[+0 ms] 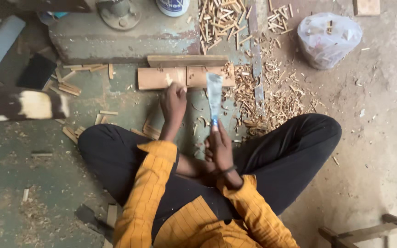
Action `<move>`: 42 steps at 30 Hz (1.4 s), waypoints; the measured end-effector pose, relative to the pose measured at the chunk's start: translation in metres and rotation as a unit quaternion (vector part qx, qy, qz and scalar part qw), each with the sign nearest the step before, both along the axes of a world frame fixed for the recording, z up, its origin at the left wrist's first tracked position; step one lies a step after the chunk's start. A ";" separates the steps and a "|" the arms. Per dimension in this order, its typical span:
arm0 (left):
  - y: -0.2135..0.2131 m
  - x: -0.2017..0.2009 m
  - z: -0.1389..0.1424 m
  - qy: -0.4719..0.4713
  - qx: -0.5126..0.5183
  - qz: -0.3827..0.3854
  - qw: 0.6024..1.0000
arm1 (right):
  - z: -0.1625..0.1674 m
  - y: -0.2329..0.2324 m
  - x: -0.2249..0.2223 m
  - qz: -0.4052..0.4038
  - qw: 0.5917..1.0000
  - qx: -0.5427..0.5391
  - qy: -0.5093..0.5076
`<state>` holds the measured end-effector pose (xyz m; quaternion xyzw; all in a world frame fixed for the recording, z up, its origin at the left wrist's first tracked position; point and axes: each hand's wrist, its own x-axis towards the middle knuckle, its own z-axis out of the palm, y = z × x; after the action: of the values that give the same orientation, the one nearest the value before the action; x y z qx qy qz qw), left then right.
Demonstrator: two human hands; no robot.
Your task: The person sits cross-legged on the floor and uses a chisel to shave and shape a small wooden block. They repeatedly scrape the surface, remove shavings, and adjust the block's position to continue shaping.
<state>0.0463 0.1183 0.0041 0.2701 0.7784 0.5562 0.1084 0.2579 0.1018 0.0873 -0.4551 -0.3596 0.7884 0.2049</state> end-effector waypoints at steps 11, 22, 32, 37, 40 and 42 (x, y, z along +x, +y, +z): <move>0.044 -0.017 0.011 0.089 -0.096 0.001 0.991 | 0.006 0.004 0.020 -0.020 0.998 -0.037 -0.038; 0.046 0.002 0.003 0.114 -0.039 0.033 0.992 | 0.002 0.006 0.020 -0.001 1.000 -0.005 -0.028; 0.017 -0.003 0.018 0.035 0.017 0.031 0.999 | 0.016 0.001 0.002 0.118 0.972 0.145 -0.142; -0.041 0.053 0.034 -0.381 -0.014 -0.063 0.922 | 0.015 -0.007 -0.013 0.170 0.938 0.253 -0.163; -0.048 0.078 0.029 -0.518 0.040 -0.118 0.846 | 0.007 -0.010 -0.018 0.180 0.928 0.260 -0.196; -0.049 0.087 0.022 -0.568 0.061 -0.117 0.813 | 0.002 -0.012 -0.018 0.183 0.933 0.230 -0.206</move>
<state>0.1330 0.0692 0.0259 0.0013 0.5053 0.6403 0.5785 0.2402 0.0902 0.0895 -0.4740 -0.6427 0.5969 0.0774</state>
